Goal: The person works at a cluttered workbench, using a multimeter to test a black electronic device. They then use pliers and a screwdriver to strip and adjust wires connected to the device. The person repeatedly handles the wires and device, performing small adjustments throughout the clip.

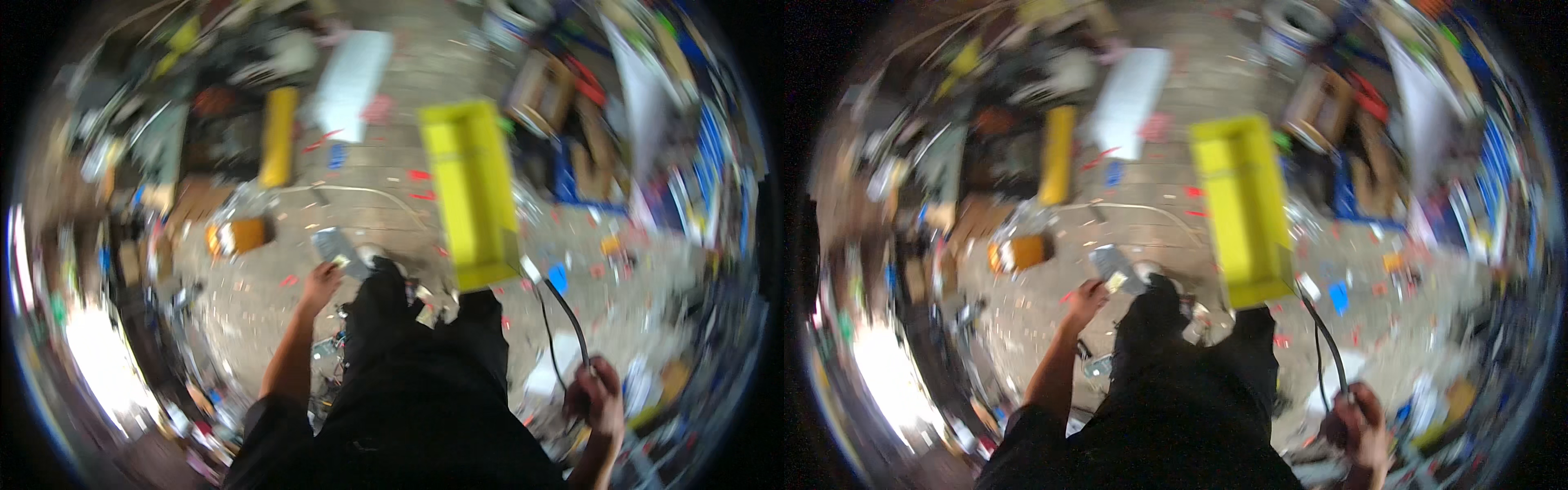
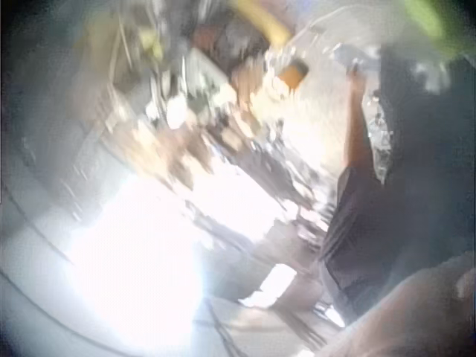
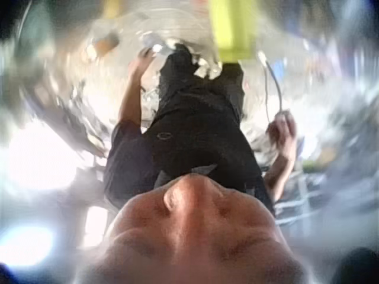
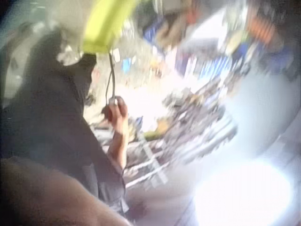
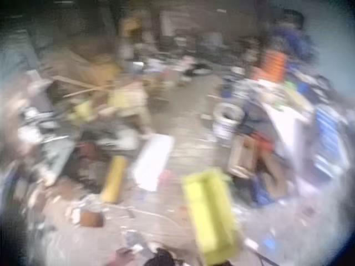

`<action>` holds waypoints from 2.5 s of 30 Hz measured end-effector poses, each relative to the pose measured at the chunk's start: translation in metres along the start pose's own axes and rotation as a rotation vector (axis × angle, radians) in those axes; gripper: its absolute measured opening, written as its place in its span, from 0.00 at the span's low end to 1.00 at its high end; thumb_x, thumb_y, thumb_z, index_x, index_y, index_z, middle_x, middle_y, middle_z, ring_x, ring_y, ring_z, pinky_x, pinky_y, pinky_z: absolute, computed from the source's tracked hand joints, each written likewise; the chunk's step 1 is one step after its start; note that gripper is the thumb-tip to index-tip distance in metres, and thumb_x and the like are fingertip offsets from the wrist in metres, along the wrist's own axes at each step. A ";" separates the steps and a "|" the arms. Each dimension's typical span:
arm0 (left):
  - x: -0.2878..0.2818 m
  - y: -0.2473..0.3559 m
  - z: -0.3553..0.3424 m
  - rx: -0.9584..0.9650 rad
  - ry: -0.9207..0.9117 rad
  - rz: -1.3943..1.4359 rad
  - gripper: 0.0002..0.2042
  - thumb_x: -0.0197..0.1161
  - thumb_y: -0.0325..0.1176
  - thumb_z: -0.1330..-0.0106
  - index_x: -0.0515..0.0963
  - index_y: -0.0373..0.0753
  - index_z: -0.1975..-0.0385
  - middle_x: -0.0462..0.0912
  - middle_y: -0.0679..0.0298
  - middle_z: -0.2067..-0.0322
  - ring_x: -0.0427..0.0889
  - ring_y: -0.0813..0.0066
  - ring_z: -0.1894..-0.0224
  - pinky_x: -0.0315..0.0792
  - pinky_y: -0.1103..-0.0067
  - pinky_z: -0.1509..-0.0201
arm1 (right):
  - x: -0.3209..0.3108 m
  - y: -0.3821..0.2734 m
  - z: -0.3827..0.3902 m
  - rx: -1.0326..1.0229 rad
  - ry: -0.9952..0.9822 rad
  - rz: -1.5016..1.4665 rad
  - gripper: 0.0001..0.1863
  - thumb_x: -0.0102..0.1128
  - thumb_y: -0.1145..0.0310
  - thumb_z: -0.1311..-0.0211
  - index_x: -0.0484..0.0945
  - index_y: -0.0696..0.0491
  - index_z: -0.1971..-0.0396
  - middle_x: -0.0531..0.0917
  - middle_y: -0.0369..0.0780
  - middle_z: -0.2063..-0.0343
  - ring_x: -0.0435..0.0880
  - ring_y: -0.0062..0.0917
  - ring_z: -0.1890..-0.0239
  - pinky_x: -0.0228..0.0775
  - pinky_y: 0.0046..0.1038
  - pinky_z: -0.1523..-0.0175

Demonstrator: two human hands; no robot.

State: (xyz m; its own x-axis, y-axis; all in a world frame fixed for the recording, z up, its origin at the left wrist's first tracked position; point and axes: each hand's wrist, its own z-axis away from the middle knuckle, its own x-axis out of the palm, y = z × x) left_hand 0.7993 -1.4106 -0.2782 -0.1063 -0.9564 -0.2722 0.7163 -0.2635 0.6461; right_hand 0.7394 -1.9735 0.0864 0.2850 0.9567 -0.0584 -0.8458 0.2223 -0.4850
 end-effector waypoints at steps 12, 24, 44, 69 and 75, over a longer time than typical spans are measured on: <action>-0.236 -0.030 0.096 0.133 0.430 0.256 0.19 0.65 0.40 0.22 0.81 0.31 0.42 0.90 0.51 0.50 0.90 0.63 0.48 0.81 0.70 0.41 | 0.364 -0.038 -0.010 -0.420 -0.595 0.098 0.09 0.46 0.62 0.15 0.70 0.52 0.48 0.82 0.44 0.75 0.76 0.31 0.85 0.78 0.35 0.71; -0.400 -0.038 0.256 0.513 0.635 0.964 0.19 0.54 0.37 0.15 0.75 0.32 0.33 0.87 0.55 0.46 0.87 0.71 0.47 0.80 0.74 0.42 | 0.746 0.029 0.050 -0.194 -1.546 0.601 0.08 0.52 0.70 0.17 0.69 0.55 0.46 0.88 0.54 0.64 0.91 0.39 0.70 0.86 0.34 0.67; -0.701 -0.182 0.400 0.825 1.407 1.150 0.15 0.58 0.37 0.16 0.77 0.35 0.39 0.83 0.64 0.60 0.85 0.72 0.58 0.82 0.71 0.50 | 1.137 0.362 0.181 -0.208 -2.065 1.249 0.22 0.64 0.71 0.25 0.73 0.59 0.35 0.82 0.41 0.38 0.78 0.28 0.31 0.66 0.35 0.25; -1.073 -0.474 0.747 1.446 1.816 0.595 0.24 0.46 0.49 0.12 0.64 0.45 0.24 0.58 0.73 0.74 0.52 0.85 0.79 0.50 0.82 0.74 | 1.490 0.605 0.278 -0.710 -1.417 1.297 0.21 0.61 0.66 0.23 0.75 0.60 0.37 0.88 0.42 0.52 0.90 0.25 0.58 0.82 0.27 0.53; -1.175 -0.512 0.771 1.498 1.762 0.608 0.22 0.44 0.47 0.12 0.66 0.44 0.26 0.59 0.74 0.75 0.51 0.86 0.80 0.51 0.83 0.74 | 1.593 0.677 0.296 -0.615 -1.457 1.316 0.21 0.64 0.66 0.25 0.78 0.59 0.38 0.89 0.40 0.54 0.89 0.23 0.60 0.80 0.25 0.54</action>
State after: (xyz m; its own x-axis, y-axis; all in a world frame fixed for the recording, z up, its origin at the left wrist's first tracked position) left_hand 0.0260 -0.2490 0.2607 0.8585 -0.1783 0.4809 -0.4356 -0.7484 0.5002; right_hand 0.4872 -0.2433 -0.0772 -0.9926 -0.0628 -0.1041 0.1197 -0.3582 -0.9259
